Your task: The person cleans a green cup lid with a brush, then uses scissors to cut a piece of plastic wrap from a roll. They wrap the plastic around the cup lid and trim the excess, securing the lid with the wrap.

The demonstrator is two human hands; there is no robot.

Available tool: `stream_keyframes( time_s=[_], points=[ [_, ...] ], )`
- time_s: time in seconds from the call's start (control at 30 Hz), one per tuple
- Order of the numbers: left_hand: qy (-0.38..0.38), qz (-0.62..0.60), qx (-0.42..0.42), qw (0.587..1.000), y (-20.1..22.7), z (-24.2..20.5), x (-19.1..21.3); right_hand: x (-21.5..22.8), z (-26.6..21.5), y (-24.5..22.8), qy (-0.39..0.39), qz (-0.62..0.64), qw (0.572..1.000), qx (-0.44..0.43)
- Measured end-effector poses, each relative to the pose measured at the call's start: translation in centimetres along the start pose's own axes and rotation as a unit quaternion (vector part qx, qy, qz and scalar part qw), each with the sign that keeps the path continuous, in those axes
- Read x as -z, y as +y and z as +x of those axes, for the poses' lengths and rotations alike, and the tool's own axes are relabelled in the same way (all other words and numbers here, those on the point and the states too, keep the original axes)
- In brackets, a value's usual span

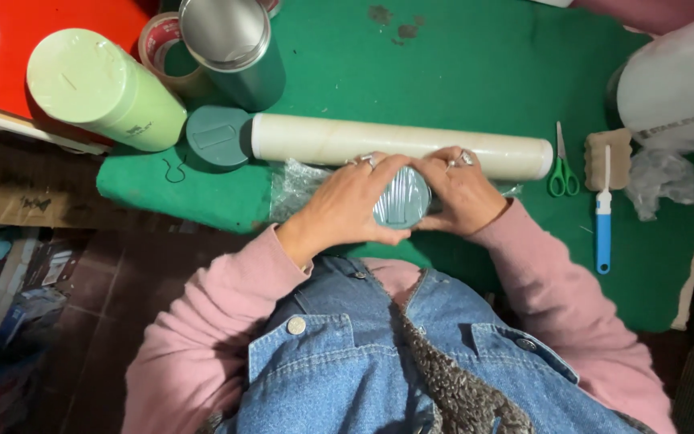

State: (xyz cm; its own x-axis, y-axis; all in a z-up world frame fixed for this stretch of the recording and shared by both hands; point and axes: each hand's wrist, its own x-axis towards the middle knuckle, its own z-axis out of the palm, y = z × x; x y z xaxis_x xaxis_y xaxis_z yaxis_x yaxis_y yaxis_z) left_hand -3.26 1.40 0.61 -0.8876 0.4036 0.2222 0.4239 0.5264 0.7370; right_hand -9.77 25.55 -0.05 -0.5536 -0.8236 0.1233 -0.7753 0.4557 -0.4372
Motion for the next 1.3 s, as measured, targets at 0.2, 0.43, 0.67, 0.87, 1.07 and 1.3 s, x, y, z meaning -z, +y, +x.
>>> stream_keyframes(
  time_s=[0.2, 0.43, 0.67, 0.87, 1.07, 1.3],
  points=[
    [0.007, 0.045, 0.002, 0.999, -0.2, 0.9, -0.1, 0.6, -0.4, 0.3, 0.012, -0.028, 0.999, 0.019],
    [0.0, 0.065, 0.011, 0.998, -0.3, 1.1, -0.2, -0.8, -6.1, 2.8, 0.065, -0.195, 0.977, 0.052],
    [0.001, 0.065, -0.002, 0.998, -0.3, 1.1, -0.2, -0.4, -8.0, 2.9, 0.049, -0.207, 0.977, 0.004],
    [0.008, 0.063, 0.009, 0.998, -0.3, 1.0, -0.3, 1.8, -9.8, 2.2, 0.067, -0.307, 0.949, 0.015],
    [0.005, 0.07, 0.008, 0.997, 0.0, 1.0, 0.0, 3.7, -6.9, -2.9, 0.265, -0.175, 0.947, -0.043],
    [0.048, 0.088, -0.064, 0.993, -4.0, -0.3, -3.3, 0.0, 2.2, -5.8, 0.107, -0.067, 0.988, 0.091]
  ],
)
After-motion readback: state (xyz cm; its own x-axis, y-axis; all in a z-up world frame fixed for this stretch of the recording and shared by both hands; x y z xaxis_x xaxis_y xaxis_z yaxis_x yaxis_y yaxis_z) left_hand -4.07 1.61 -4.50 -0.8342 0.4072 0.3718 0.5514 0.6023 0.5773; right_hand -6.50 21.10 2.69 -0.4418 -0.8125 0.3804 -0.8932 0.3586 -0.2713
